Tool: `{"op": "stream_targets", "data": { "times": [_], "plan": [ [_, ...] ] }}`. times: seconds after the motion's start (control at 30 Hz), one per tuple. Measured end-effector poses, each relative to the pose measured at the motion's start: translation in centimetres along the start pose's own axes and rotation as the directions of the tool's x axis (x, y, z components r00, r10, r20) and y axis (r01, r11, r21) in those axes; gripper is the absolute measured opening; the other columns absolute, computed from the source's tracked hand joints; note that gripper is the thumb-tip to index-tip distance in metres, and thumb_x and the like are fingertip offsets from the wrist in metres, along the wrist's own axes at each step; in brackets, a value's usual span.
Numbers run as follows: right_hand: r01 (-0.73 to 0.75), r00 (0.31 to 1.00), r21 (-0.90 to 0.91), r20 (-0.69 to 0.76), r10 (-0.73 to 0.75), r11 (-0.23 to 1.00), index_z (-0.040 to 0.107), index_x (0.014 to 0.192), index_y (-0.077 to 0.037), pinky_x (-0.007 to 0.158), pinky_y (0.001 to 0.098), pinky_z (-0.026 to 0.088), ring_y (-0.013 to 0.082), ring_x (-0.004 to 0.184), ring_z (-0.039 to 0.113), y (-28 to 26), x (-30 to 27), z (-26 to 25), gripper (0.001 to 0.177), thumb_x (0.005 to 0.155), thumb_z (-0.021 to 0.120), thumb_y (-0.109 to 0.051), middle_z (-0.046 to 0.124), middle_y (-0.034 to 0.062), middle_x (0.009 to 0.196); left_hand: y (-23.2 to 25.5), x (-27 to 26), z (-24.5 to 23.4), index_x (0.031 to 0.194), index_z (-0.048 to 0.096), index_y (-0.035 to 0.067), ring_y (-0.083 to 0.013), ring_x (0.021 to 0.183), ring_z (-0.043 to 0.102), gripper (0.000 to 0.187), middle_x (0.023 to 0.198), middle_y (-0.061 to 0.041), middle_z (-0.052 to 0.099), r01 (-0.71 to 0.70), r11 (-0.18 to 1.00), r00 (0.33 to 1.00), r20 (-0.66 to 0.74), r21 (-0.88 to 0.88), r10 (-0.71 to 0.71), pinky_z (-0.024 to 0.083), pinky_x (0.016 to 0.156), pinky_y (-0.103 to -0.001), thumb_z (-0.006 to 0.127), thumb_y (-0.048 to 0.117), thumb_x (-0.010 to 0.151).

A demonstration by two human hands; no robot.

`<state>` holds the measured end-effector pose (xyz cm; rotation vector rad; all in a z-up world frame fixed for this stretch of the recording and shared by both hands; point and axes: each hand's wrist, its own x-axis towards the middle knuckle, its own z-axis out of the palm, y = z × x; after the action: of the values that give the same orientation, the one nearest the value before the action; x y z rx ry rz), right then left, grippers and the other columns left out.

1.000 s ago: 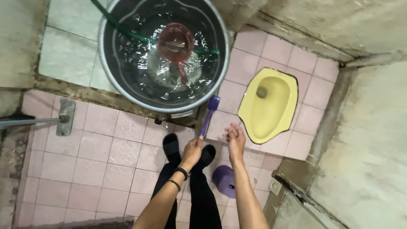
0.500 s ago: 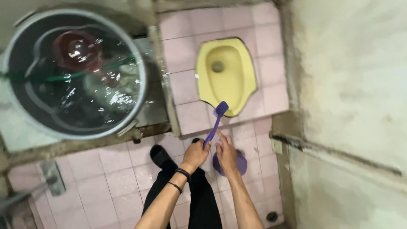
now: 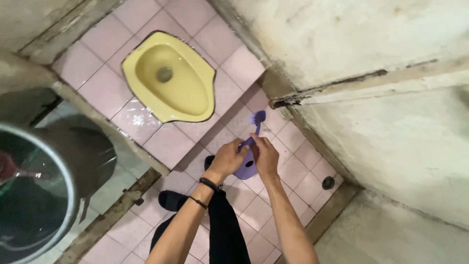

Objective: The person cleans a yellow squat toilet by repeatedly scooping water from a metal bucket with a red plastic scoop and pouring it into the bowl. They then apply a red liquid cleaning agent from a bottle into the toilet and scrub the interior and surrounding pink tiles with a purple toilet brush.

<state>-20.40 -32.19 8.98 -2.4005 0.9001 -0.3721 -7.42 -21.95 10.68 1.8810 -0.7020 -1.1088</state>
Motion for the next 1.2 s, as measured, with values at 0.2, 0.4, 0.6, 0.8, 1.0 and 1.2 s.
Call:
{"op": "stream_targets", "data": {
  "times": [0.2,0.4,0.6,0.8,1.0,1.2],
  "plan": [
    [-0.219,0.962,0.022,-0.160,0.220,0.975,0.072,0.119,-0.009,0.059,0.0355,0.052,0.0230,0.065,0.067,4.1,0.9,-3.0,0.028,0.091,0.074,-0.010,0.071,0.0091,0.090,6.4,2.1,2.4,0.119,0.069,0.008,-0.0374,0.084,0.071,0.036,0.095,-0.020,0.074,-0.120,0.983,0.993,-0.002,-0.135,0.121,0.055,0.075,-0.043,0.059,0.035,0.096],
    [-0.271,0.941,0.017,-0.208,0.269,0.962,0.072,0.121,-0.007,0.060,0.0339,0.054,0.0216,0.063,0.068,6.6,1.1,-5.1,0.030,0.092,0.074,-0.007,0.073,0.0126,0.085,9.2,3.9,4.9,0.119,0.068,0.008,-0.0363,0.084,0.070,0.034,0.104,-0.019,0.072,-0.278,0.952,0.960,-0.012,-0.129,0.279,0.055,0.074,-0.043,0.058,0.033,0.099],
    [-0.394,0.874,0.340,-0.149,0.463,0.854,0.068,0.126,-0.008,0.060,0.0282,0.055,0.0168,0.065,0.070,7.3,1.8,-4.4,0.034,0.092,0.070,-0.006,0.077,0.0117,0.094,8.8,4.7,6.3,0.120,0.068,0.007,-0.0404,0.093,0.069,0.032,0.107,-0.021,0.072,-0.285,0.958,0.955,-0.097,-0.026,0.282,0.053,0.080,-0.047,0.055,0.030,0.103],
    [-0.394,0.905,0.116,-0.126,0.407,0.912,0.069,0.125,-0.008,0.056,0.0325,0.050,0.0180,0.057,0.065,6.3,2.9,-5.3,0.031,0.094,0.069,-0.010,0.073,0.0115,0.087,9.7,5.2,6.3,0.118,0.068,0.006,-0.0377,0.089,0.070,0.032,0.110,-0.019,0.071,-0.265,0.964,0.956,-0.143,-0.034,0.258,0.055,0.078,-0.046,0.056,0.031,0.101],
    [-0.363,0.922,0.071,-0.120,0.369,0.929,0.073,0.111,-0.006,0.060,0.0352,0.051,0.0201,0.065,0.065,6.1,4.0,-5.9,0.020,0.092,0.068,-0.010,0.072,0.0105,0.090,10.9,6.2,5.8,0.118,0.070,0.008,-0.0344,0.087,0.069,0.030,0.105,-0.014,0.070,-0.328,0.944,0.938,-0.115,0.012,0.328,0.054,0.077,-0.043,0.057,0.030,0.102],
    [-0.393,0.914,0.084,-0.072,0.399,0.916,0.071,0.108,-0.003,0.060,0.0344,0.050,0.0206,0.063,0.065,8.1,4.1,-4.3,0.022,0.087,0.070,-0.009,0.071,0.0109,0.082,9.9,7.1,5.7,0.121,0.066,0.008,-0.0332,0.096,0.068,0.029,0.109,-0.014,0.068,-0.326,0.945,0.940,-0.095,0.037,0.328,0.054,0.081,-0.043,0.057,0.028,0.103]
  ]
}}
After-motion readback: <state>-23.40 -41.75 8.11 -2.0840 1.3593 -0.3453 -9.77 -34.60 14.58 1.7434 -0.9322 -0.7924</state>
